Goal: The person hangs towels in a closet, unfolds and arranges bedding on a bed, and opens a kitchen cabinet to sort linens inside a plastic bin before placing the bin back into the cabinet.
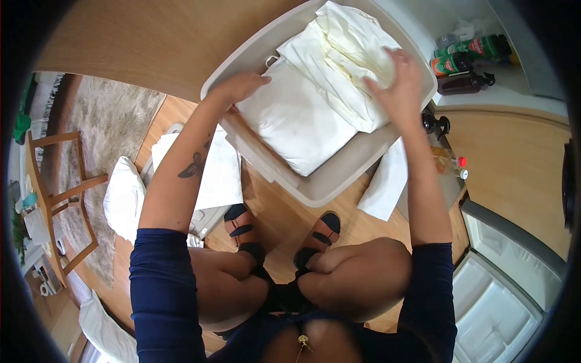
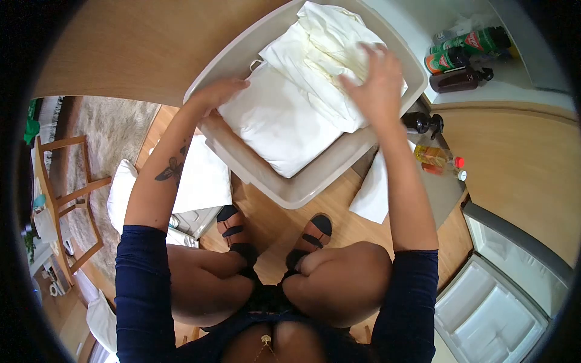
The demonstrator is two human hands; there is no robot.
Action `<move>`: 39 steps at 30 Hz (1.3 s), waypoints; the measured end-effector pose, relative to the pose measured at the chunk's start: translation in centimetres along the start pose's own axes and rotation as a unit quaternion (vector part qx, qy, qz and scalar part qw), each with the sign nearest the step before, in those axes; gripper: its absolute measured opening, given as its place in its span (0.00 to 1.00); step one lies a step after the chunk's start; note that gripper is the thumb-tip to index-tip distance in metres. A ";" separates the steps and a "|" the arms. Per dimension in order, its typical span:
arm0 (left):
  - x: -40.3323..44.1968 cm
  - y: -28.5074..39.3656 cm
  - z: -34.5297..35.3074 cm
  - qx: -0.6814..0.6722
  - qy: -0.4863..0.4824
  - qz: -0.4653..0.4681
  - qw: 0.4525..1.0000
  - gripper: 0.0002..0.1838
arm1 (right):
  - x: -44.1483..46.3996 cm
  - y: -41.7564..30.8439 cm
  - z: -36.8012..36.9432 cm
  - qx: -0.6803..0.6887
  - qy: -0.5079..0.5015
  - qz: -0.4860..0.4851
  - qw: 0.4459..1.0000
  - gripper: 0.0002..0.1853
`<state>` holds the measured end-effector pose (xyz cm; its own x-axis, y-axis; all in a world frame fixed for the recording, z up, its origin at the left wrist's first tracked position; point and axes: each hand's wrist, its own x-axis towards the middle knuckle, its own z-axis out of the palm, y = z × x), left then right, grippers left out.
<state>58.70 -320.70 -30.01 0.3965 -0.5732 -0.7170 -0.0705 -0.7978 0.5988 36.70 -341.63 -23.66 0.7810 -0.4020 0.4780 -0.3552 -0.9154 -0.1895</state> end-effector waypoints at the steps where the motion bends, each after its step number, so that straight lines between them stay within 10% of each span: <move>1: 0.4 -0.3 0.0 -0.002 0.001 0.001 1.000 0.35 | 0.3 2.7 0.3 0.028 -0.024 0.036 0.999 0.41; 5: 1.0 -0.9 0.6 0.136 0.024 0.083 0.987 0.31 | -0.2 5.5 1.6 0.131 -0.202 0.184 0.953 0.58; 14: 1.7 -1.2 1.5 0.225 0.086 0.119 0.963 0.28 | -3.3 -3.4 3.2 -0.140 -0.350 0.094 0.921 0.60; 24: 1.4 -1.0 1.6 0.257 0.117 0.141 0.949 0.30 | -1.9 1.2 5.0 -0.072 -0.261 0.074 0.960 0.30; 26: 0.9 0.0 1.2 0.217 0.140 0.180 0.949 0.32 | 0.0 3.5 2.5 0.025 -0.198 0.208 0.958 0.27; 32: -4.9 6.1 1.8 -0.168 -0.053 0.231 0.957 0.42 | 1.2 6.3 -6.7 0.604 -0.078 0.328 0.723 0.28; 36: -7.4 9.1 4.0 -0.374 -0.250 0.338 0.827 0.52 | -0.5 4.8 -5.7 0.747 -0.045 0.336 0.572 0.28; 39: -9.9 10.0 3.1 -0.424 -0.224 0.361 0.799 0.49 | 0.1 2.2 -4.5 0.788 -0.054 0.339 0.512 0.28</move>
<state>51.24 -323.58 -18.02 0.1516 -0.9883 -0.0161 0.5888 0.0772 0.8046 33.67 -343.63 -20.18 0.8071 -0.5593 -0.1892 0.2249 0.5874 -0.7774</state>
